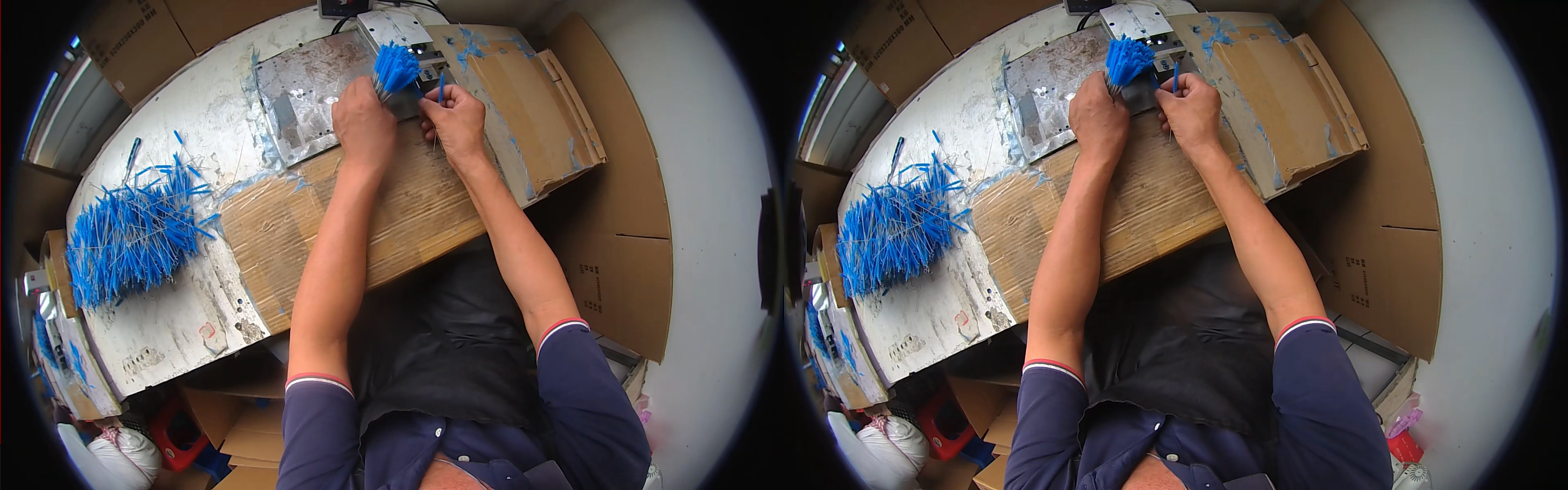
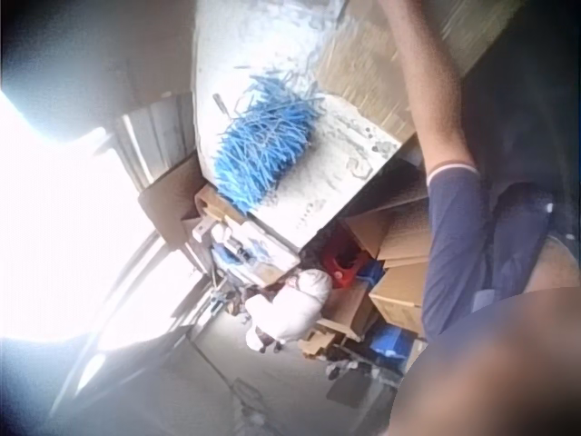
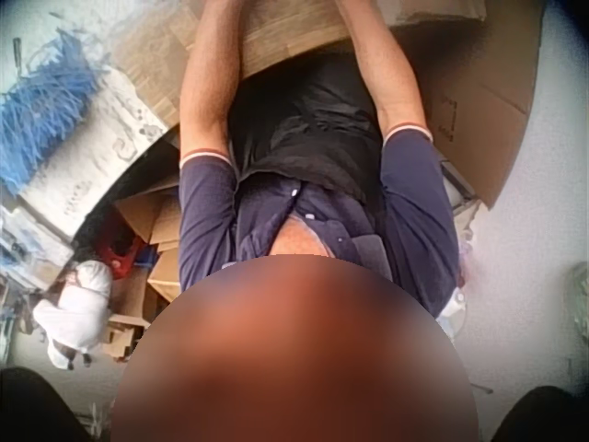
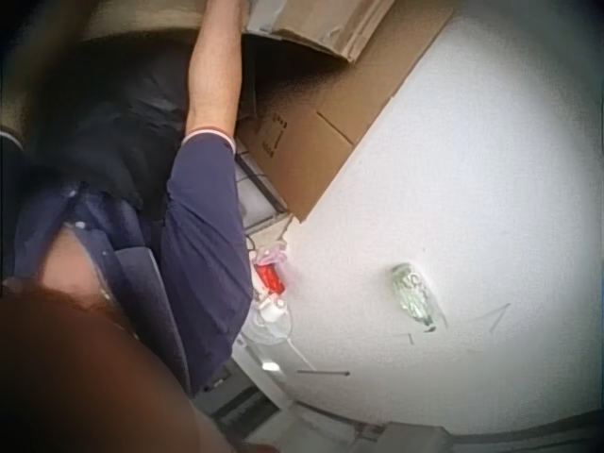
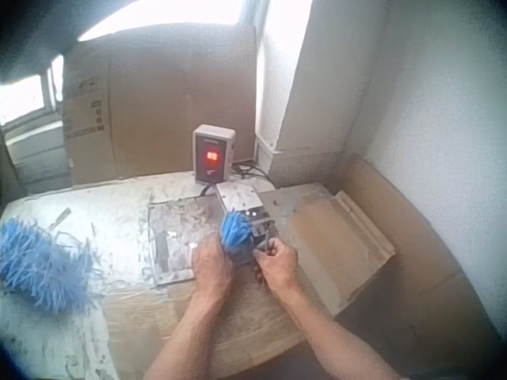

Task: Assembling and inspecting bundles of blue wires or bristles using a bench-mounted manufacturing tool.

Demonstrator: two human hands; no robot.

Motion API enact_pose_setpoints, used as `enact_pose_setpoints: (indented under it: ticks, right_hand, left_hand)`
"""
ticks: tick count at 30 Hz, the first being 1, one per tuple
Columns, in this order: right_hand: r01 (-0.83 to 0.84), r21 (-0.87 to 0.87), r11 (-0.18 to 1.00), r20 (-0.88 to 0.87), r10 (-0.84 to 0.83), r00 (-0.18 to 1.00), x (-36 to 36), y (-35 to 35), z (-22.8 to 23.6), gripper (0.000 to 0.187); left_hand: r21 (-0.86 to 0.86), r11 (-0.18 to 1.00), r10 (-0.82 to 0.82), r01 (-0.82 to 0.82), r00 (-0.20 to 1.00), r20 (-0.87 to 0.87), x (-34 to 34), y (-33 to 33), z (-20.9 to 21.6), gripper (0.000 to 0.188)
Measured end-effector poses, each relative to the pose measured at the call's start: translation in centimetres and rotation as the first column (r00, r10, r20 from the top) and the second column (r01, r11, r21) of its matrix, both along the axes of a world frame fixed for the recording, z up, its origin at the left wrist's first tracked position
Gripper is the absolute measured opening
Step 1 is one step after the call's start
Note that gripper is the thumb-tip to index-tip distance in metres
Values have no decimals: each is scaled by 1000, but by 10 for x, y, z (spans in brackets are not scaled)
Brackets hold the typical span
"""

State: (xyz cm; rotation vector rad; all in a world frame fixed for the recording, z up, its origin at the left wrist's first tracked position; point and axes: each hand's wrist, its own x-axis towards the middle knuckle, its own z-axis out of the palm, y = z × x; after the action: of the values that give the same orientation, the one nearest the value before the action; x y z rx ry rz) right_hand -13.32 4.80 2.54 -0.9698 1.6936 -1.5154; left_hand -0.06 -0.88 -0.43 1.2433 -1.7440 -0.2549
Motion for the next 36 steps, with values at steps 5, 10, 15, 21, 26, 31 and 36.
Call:
enact_pose_setpoints:
  ticks: [5, 10, 15, 21, 26, 31, 36]
  right_hand:
    - [19, -75, 997, -26, -21, 999, -3, -2, -5, 7]
    - [45, -71, 996, -56, -49, 997, -1, -8, -8, 9]
    - [112, -81, 990, -194, -126, 973, -2, -22, -19, 8]
    - [170, -117, 978, -239, -194, 951, -2, -33, -23, 4]
    - [167, -31, 985, -83, -169, 982, 13, -24, -2, 5]
    - [100, -60, 993, 165, -89, 982, 11, -17, 5, 9]
    - [-1, -90, 996, 186, 18, 982, 3, -3, -3, 19]
  left_hand:
    - [-38, 999, -8, 10, 999, 42, -4, 2, 2, 11]
    - [-49, 998, 42, -40, 998, 37, -2, 1, 0, 12]
    - [22, 993, 117, -115, 991, -61, -1, -3, -3, 17]
    - [2, 996, 84, -85, 990, -113, -3, -6, -5, 21]
    - [-21, 998, 53, -56, 993, -102, 0, -2, -1, 20]
    - [23, 1000, 10, -9, 999, -49, -2, 3, 2, 17]
    - [77, 996, -47, 50, 998, -41, -3, 4, 3, 13]
